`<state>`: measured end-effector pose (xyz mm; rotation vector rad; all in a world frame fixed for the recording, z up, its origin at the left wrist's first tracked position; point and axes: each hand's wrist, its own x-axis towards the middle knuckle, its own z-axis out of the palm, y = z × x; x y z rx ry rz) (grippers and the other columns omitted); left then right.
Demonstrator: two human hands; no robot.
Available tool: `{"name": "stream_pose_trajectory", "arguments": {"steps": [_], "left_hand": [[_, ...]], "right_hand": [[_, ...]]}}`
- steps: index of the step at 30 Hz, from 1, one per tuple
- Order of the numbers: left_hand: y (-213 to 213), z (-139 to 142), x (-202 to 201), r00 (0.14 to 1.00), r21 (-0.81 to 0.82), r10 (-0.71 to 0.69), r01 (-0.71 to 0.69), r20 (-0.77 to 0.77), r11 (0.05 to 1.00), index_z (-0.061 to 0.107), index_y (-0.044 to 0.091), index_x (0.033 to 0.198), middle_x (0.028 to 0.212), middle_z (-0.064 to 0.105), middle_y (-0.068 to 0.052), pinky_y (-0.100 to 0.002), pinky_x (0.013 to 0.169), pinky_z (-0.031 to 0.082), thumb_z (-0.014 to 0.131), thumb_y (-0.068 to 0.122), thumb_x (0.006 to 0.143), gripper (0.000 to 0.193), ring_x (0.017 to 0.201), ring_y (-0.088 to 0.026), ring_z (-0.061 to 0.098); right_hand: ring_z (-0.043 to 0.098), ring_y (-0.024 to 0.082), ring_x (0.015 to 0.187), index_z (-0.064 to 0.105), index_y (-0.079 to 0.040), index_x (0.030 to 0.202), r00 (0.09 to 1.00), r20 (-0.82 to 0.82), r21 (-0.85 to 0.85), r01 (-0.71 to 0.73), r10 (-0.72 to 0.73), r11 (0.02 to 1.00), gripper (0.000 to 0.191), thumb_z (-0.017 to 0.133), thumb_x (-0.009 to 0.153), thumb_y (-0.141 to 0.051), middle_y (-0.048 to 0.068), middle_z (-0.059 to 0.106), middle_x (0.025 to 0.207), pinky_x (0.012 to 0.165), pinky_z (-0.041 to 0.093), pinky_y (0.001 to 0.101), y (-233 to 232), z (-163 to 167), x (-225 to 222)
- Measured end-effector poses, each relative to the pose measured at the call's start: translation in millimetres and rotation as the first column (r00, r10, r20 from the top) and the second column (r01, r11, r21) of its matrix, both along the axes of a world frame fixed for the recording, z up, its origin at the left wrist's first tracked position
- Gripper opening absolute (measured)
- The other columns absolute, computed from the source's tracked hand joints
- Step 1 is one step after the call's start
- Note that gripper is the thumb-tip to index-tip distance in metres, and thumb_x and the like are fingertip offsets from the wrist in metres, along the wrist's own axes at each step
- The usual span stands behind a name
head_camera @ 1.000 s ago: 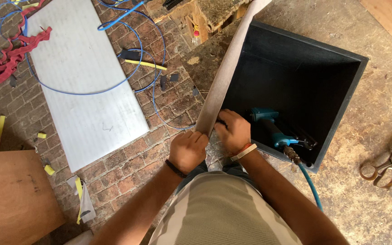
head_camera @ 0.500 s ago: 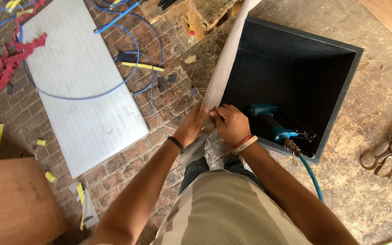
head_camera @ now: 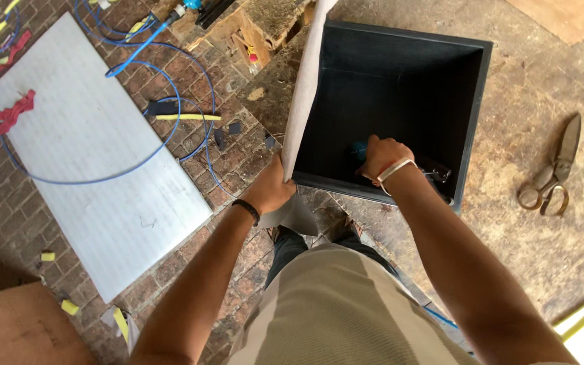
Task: The person drapes a gray fabric over a foam pad on a wooden box, smooths and aligns it, and staples the fabric to the box using a pneumatic nailer. They then move to another box, pull the fabric taut along its edge, staple it, and trim the excess fabric with scissors.
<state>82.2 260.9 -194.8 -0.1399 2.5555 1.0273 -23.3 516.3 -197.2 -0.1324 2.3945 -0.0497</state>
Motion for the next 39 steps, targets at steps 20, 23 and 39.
{"name": "stream_pose_trajectory", "arguments": {"steps": [20,23,39], "left_hand": [[-17,1,4,0.925,-0.409,-0.378,0.358,0.034,0.840,0.074,-0.001,0.094,0.095,0.071,-0.026,-0.052,0.083,0.056,0.074,0.014,0.079,0.021,0.090,-0.044,0.070],[-17,1,2,0.900,-0.411,-0.434,0.412,0.042,0.814,0.075,0.000,0.092,0.090,0.071,-0.026,-0.051,0.082,0.056,0.075,0.016,0.080,0.020,0.087,-0.043,0.070],[-27,-14,-1,0.790,-0.462,-0.585,0.594,0.182,0.658,0.077,0.003,0.090,0.088,0.073,-0.024,-0.051,0.081,0.057,0.072,0.017,0.084,0.016,0.086,-0.041,0.072]], "right_hand": [[0.064,0.018,0.060,0.066,0.005,0.115,0.814,0.385,-0.864,0.484,-0.435,0.141,0.043,0.080,0.088,-0.025,0.006,0.066,0.071,0.054,0.056,0.0357,16,80,134],[0.058,0.013,0.050,0.065,0.003,0.125,0.506,0.839,-0.543,0.757,-0.200,-0.362,0.047,0.075,0.088,-0.023,-0.001,0.057,0.062,0.050,0.057,0.0320,1,37,147],[0.053,0.010,0.046,0.062,0.007,0.123,0.314,0.949,-0.270,0.796,-0.012,-0.542,0.046,0.075,0.086,-0.018,-0.004,0.052,0.058,0.050,0.051,0.0284,-37,-19,195]]}}
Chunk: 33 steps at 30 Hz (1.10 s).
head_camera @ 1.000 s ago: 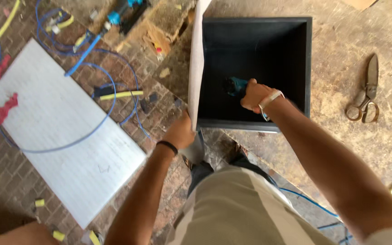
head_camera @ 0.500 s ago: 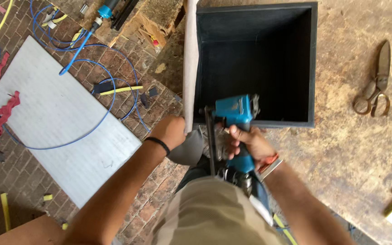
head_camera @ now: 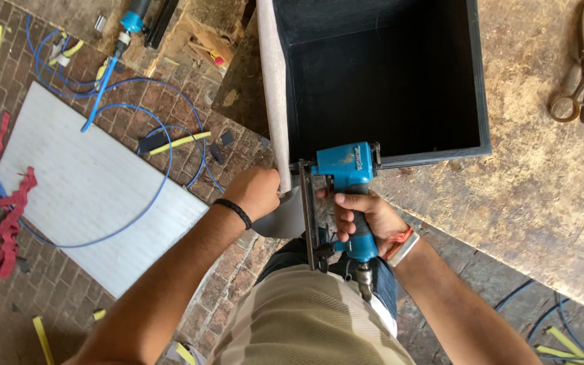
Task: The person drapes a gray fabric over a foam pad on a wooden box, smooths and aligns it, and staples the fabric to the box using a pneumatic nailer. They then move to another box, pull the fabric taut along its edge, staple it, and trim the excess fabric with scissors.
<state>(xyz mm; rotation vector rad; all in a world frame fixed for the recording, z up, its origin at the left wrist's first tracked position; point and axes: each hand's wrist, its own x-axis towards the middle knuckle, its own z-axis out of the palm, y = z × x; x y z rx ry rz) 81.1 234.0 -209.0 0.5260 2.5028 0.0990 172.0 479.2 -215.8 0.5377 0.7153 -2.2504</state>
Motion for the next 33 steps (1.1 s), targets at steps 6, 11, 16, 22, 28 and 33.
{"name": "stream_pose_trajectory", "arguments": {"steps": [6,11,16,22,28,33], "left_hand": [[-6,-5,-1,0.999,-0.005,-0.040,0.040,-0.005,0.999,0.077,0.005,0.090,0.087,0.073,-0.022,-0.051,0.081,0.057,0.072,0.020,0.085,0.017,0.085,-0.040,0.072],[-10,-6,5,0.998,0.024,-0.054,0.055,-0.036,0.998,0.076,0.005,0.092,0.087,0.073,-0.023,-0.052,0.080,0.057,0.072,0.020,0.086,0.017,0.085,-0.041,0.072],[-9,1,13,0.998,0.125,0.005,0.002,-0.057,0.992,0.076,0.005,0.088,0.090,0.073,-0.023,-0.052,0.081,0.056,0.072,0.018,0.082,0.015,0.088,-0.041,0.071],[-10,33,22,0.988,0.210,0.153,-0.147,-0.014,0.967,0.072,0.005,0.101,0.101,0.073,-0.022,-0.051,0.086,0.055,0.070,0.025,0.086,0.025,0.096,-0.041,0.070],[-21,39,14,0.923,0.593,0.273,-0.385,0.272,0.707,0.012,0.004,0.156,0.155,0.040,-0.023,-0.046,0.103,0.047,0.076,0.045,0.083,0.105,0.130,-0.037,0.056],[-17,-5,-11,0.723,0.759,0.247,-0.645,0.645,-0.095,0.017,0.013,0.168,0.164,0.039,-0.011,-0.034,0.112,0.041,0.040,0.062,0.101,0.086,0.139,-0.019,0.047]], "right_hand": [[0.054,0.009,0.045,0.062,0.007,0.124,1.000,-0.028,-0.016,0.006,-0.007,1.000,0.047,0.074,0.086,-0.018,-0.003,0.053,0.056,0.047,0.050,0.0284,-8,-4,22],[0.056,0.009,0.048,0.062,0.007,0.121,0.999,-0.047,0.017,0.018,-0.017,1.000,0.041,0.073,0.090,-0.017,-0.003,0.055,0.060,0.051,0.052,0.0287,-3,3,26],[0.067,0.018,0.058,0.056,0.006,0.113,0.978,-0.204,0.221,0.090,-0.044,0.971,0.037,0.070,0.092,-0.021,0.009,0.068,0.077,0.057,0.057,0.0336,20,63,0],[0.072,0.018,0.072,0.052,-0.004,0.135,0.715,-0.149,0.981,0.022,0.683,0.191,0.058,0.072,0.088,-0.032,0.013,0.076,0.084,0.067,0.056,0.0343,26,141,-114],[0.071,0.035,0.102,0.043,-0.016,0.152,0.512,0.238,0.940,0.091,0.825,-0.328,0.067,0.064,0.094,-0.042,0.018,0.075,0.108,0.087,0.055,0.0451,-7,80,-209],[0.072,0.036,0.103,0.067,-0.010,0.121,0.594,-0.351,0.873,0.487,0.724,0.024,0.052,0.072,0.084,-0.046,0.021,0.071,0.120,0.085,0.058,0.0434,-22,13,-243]]}}
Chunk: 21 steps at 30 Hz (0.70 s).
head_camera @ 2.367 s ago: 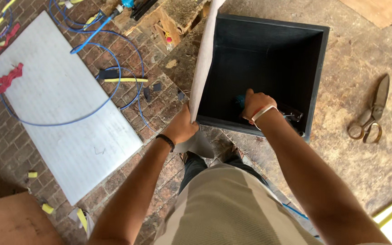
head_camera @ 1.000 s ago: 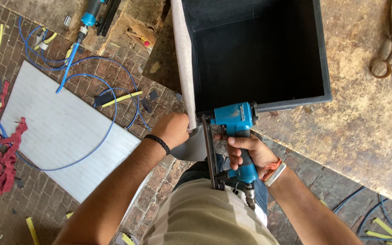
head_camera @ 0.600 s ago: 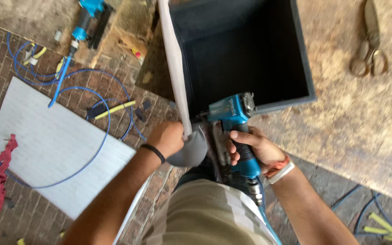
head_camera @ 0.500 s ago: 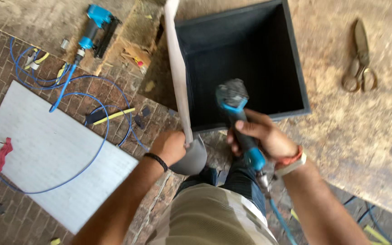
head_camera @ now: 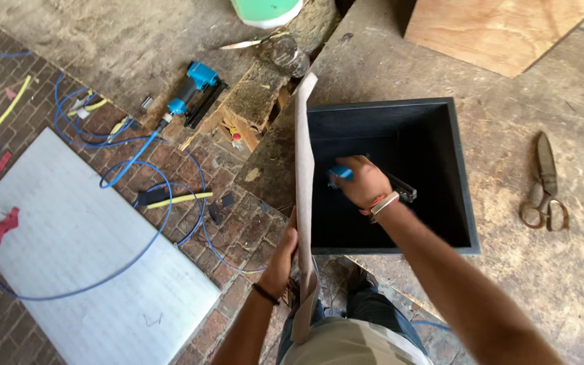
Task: The person drapes a gray fabric over a foam pad on a wooden box, smooths and aligns it, and staples the fabric to the box using a pneumatic nailer. They then move to another box, pull the fabric taut along its edge, staple it, and trim the excess fabric with scissors.
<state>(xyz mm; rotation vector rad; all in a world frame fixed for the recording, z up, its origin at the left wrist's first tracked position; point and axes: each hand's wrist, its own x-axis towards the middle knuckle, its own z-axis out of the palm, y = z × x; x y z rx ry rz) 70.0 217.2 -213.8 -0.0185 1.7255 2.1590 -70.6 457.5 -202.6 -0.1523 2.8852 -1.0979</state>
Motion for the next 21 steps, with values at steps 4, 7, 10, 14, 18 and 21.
{"name": "stream_pose_trajectory", "arguments": {"steps": [4,7,10,14,18,21], "left_hand": [[21,-48,-47,0.991,0.109,0.136,-0.137,0.018,0.985,0.025,0.013,0.166,0.162,0.040,-0.007,-0.029,0.113,0.037,0.035,0.055,0.108,0.072,0.137,-0.017,0.045],[26,-72,-89,0.951,0.052,0.184,-0.203,0.248,0.978,0.031,0.017,0.164,0.156,0.047,-0.008,-0.030,0.110,0.042,0.031,0.052,0.107,0.066,0.134,-0.016,0.049],[27,-79,-109,0.946,0.033,0.216,-0.231,0.243,0.972,0.032,0.018,0.164,0.156,0.046,-0.011,-0.033,0.110,0.041,0.033,0.049,0.106,0.065,0.134,-0.020,0.048],[35,-65,-126,0.965,-0.050,0.208,-0.202,0.159,0.978,0.023,0.019,0.164,0.163,0.041,-0.010,-0.033,0.114,0.039,0.029,0.049,0.105,0.066,0.143,-0.023,0.045],[44,-42,-164,0.972,-0.356,0.091,-0.165,-0.216,0.920,0.006,0.015,0.167,0.173,0.018,-0.017,-0.040,0.124,0.025,0.033,0.036,0.113,0.064,0.156,-0.030,0.024],[54,-27,-195,0.955,-0.481,0.073,-0.210,-0.287,0.851,0.011,0.014,0.166,0.166,0.032,-0.023,-0.044,0.119,0.038,0.043,0.025,0.103,0.072,0.146,-0.039,0.043]], "right_hand": [[0.073,0.020,0.090,0.069,-0.004,0.121,0.794,0.607,-0.677,0.543,-0.040,0.497,0.051,0.065,0.093,-0.047,0.011,0.075,0.111,0.077,0.059,0.0325,-68,-23,-43],[0.064,0.014,0.076,0.074,0.000,0.107,0.851,0.505,-0.774,0.519,-0.141,0.362,0.044,0.068,0.098,-0.043,0.008,0.071,0.094,0.067,0.052,0.0266,-97,-37,-68],[0.058,0.016,0.063,0.072,0.001,0.094,0.863,0.473,-0.822,0.504,-0.174,0.264,0.043,0.068,0.100,-0.041,0.008,0.066,0.077,0.056,0.048,0.0296,-105,-55,-74],[0.058,0.017,0.063,0.070,0.000,0.094,0.869,0.481,-0.875,0.485,-0.116,0.008,0.039,0.066,0.104,-0.038,0.008,0.067,0.077,0.057,0.048,0.0321,-102,-74,-78],[0.067,0.015,0.076,0.073,0.002,0.104,0.893,0.446,-0.886,0.433,-0.052,-0.167,0.035,0.062,0.103,-0.031,0.008,0.074,0.090,0.072,0.056,0.0293,-100,-85,-84],[0.067,0.014,0.079,0.073,0.002,0.107,0.910,0.414,-0.895,0.403,-0.019,-0.190,0.035,0.060,0.104,-0.030,0.008,0.074,0.094,0.074,0.056,0.0286,-99,-83,-86]]}}
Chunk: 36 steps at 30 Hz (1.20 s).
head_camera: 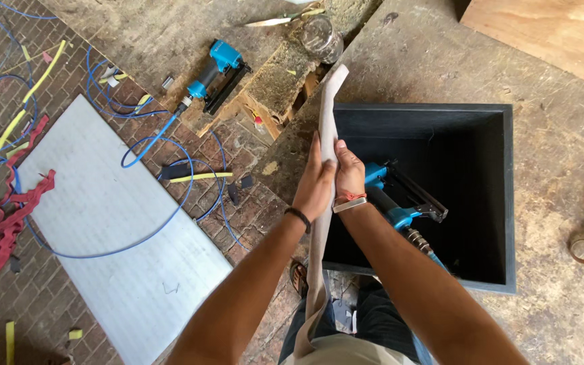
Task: The person drapes a gray fabric over a foam pad on a wooden box, smooths and aligns it, and staples the fabric to the box using a pneumatic nailer. They then move to another box, pull the fabric taut along its edge, staple it, and trim the excess fabric with scissors.
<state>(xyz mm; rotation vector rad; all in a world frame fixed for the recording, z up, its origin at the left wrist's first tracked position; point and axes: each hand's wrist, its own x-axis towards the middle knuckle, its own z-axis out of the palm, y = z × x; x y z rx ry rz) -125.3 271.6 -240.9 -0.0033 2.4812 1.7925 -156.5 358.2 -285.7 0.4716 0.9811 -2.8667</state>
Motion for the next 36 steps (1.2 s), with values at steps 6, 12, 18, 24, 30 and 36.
{"name": "stream_pose_trajectory", "arguments": {"steps": [6,12,18,24,30,36], "left_hand": [[14,27,2,0.998,-0.311,0.048,-0.031,0.045,0.950,0.002,0.023,0.165,0.153,0.046,-0.028,-0.052,0.106,0.050,0.049,0.011,0.095,0.085,0.125,-0.048,0.059],[21,40,11,0.995,-0.462,0.066,-0.023,0.077,0.887,-0.002,0.031,0.164,0.139,0.060,-0.027,-0.054,0.094,0.056,0.053,0.007,0.094,0.092,0.111,-0.048,0.067],[26,40,13,0.977,-0.482,0.080,0.027,0.199,0.876,-0.008,0.030,0.164,0.140,0.058,-0.027,-0.052,0.099,0.056,0.051,0.007,0.097,0.092,0.114,-0.046,0.066],[30,39,13,0.966,-0.485,0.091,0.040,0.244,0.874,-0.008,0.029,0.164,0.147,0.055,-0.025,-0.049,0.104,0.054,0.049,0.007,0.097,0.091,0.119,-0.044,0.065],[33,32,6,0.999,-0.471,0.034,-0.012,0.036,0.882,-0.006,0.026,0.161,0.153,0.045,-0.029,-0.054,0.104,0.049,0.054,0.001,0.093,0.095,0.123,-0.050,0.057],[44,35,3,0.975,-0.496,0.106,0.006,0.197,0.868,-0.006,0.027,0.164,0.141,0.057,-0.028,-0.051,0.105,0.052,0.053,0.007,0.096,0.092,0.118,-0.047,0.064]], "right_hand": [[0.067,0.023,0.080,0.070,-0.003,0.105,0.874,0.223,0.749,-0.438,0.433,0.497,0.035,0.068,0.097,-0.036,0.013,0.070,0.094,0.073,0.055,0.0346,44,38,12],[0.069,0.036,0.096,0.062,-0.005,0.111,0.830,0.397,0.794,-0.098,0.391,-0.599,0.059,0.090,0.070,-0.038,0.023,0.066,0.110,0.079,0.059,0.0440,113,81,73],[0.071,0.035,0.105,0.030,0.001,0.152,0.571,0.758,0.605,-0.438,0.315,-0.665,0.083,0.077,0.085,-0.009,0.022,0.071,0.116,0.086,0.061,0.0445,120,67,58],[0.073,0.027,0.073,0.014,0.013,0.156,0.692,0.674,0.738,-0.646,0.259,-0.194,0.086,0.066,0.095,-0.016,0.023,0.071,0.096,0.059,0.056,0.0357,166,86,-1],[0.060,0.015,0.051,0.071,0.005,0.091,0.856,0.182,0.791,-0.420,0.484,0.445,0.021,0.083,0.083,-0.010,0.008,0.066,0.067,0.046,0.048,0.0310,196,112,-13],[0.061,0.012,0.051,0.070,0.002,0.089,0.849,-0.040,0.739,-0.330,0.527,0.587,0.015,0.081,0.082,-0.004,0.005,0.066,0.067,0.047,0.050,0.0281,179,84,-30]]}}
